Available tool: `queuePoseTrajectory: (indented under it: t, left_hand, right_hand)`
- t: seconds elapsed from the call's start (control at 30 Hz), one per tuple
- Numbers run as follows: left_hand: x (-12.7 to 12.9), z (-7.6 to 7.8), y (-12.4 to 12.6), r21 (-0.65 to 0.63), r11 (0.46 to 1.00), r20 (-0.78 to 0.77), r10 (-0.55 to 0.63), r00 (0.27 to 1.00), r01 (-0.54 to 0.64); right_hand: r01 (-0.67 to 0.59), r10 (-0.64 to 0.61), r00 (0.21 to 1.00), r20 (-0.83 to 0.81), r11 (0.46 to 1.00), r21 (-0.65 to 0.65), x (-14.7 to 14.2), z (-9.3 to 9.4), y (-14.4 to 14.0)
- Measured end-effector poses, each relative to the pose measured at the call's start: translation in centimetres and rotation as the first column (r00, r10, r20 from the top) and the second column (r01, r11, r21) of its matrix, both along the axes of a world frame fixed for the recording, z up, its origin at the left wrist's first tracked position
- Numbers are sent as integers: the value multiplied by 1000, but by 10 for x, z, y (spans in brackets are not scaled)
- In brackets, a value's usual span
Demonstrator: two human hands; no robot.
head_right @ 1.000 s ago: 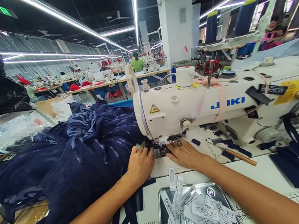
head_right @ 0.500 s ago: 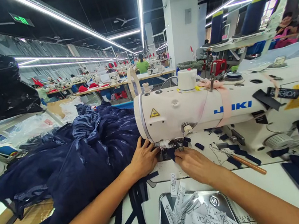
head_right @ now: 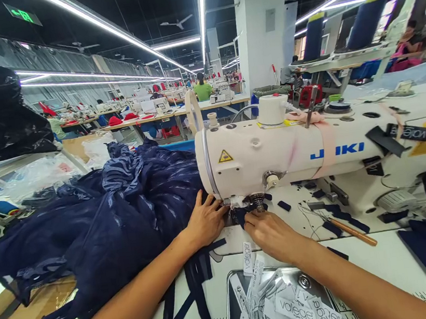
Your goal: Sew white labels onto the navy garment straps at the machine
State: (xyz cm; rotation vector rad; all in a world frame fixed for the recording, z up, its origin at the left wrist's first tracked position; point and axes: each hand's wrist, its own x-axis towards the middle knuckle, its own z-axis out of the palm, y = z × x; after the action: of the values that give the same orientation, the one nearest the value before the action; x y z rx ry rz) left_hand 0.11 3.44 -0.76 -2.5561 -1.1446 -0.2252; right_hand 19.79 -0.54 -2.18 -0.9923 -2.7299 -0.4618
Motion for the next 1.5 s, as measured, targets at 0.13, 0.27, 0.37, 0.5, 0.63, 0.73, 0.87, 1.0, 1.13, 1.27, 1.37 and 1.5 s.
queuePoseTrajectory:
  t: [0.13,0.27,0.37,0.5,0.63,0.73,0.87,1.0,1.13,1.27,1.37,1.5]
  left_hand:
    - [1,-1,3,6,1000,-5,6,1000,-6]
    - [2,-3,6,27,1000,-5,10,1000,-9]
    - [3,-5,9,37,999,2,4,1000,-5]
    - [4,-7,12,30,1000,-4,2,1000,-2]
    - [4,-8,13,28,1000,-2,6,1000,-6]
    - [5,-8,13,29,999,12,14,1000,-14]
    - [7,-2,6,19,999,56,42,998,-43]
    - [-5,14,-15,59,998,152,-11,988,2]
    - [-34,24,-42,136,990,226,-56,972,25]
    - [-52,25,-64,70,982,29,-178,984,176]
    - [-49,27,-77,-47,972,-153,-236,960,231]
    - [-39,29,-84,-82,980,-284,-196,939,180]
  right_hand:
    - [41,-41,999,3,999,27,-5,-2,-1]
    - [74,-75,997,14,996,43,-11,-2,-3]
    - [93,-93,996,6,994,59,-13,-1,-3]
    - [79,-78,997,-14,993,82,-16,-1,-3]
    - [97,-95,995,-24,991,87,-18,-2,-2]
    - [105,-104,994,-25,993,57,-15,-1,1]
    - [118,-117,993,-19,992,39,3,2,11]
    - [135,-135,988,-74,991,-15,23,3,19]
    - [117,-119,988,-101,993,-25,27,2,19]
    - [106,-103,988,-118,994,17,24,0,19]
    - [98,-92,991,-99,993,60,21,-1,20]
    - [126,-123,992,-42,989,80,16,12,13]
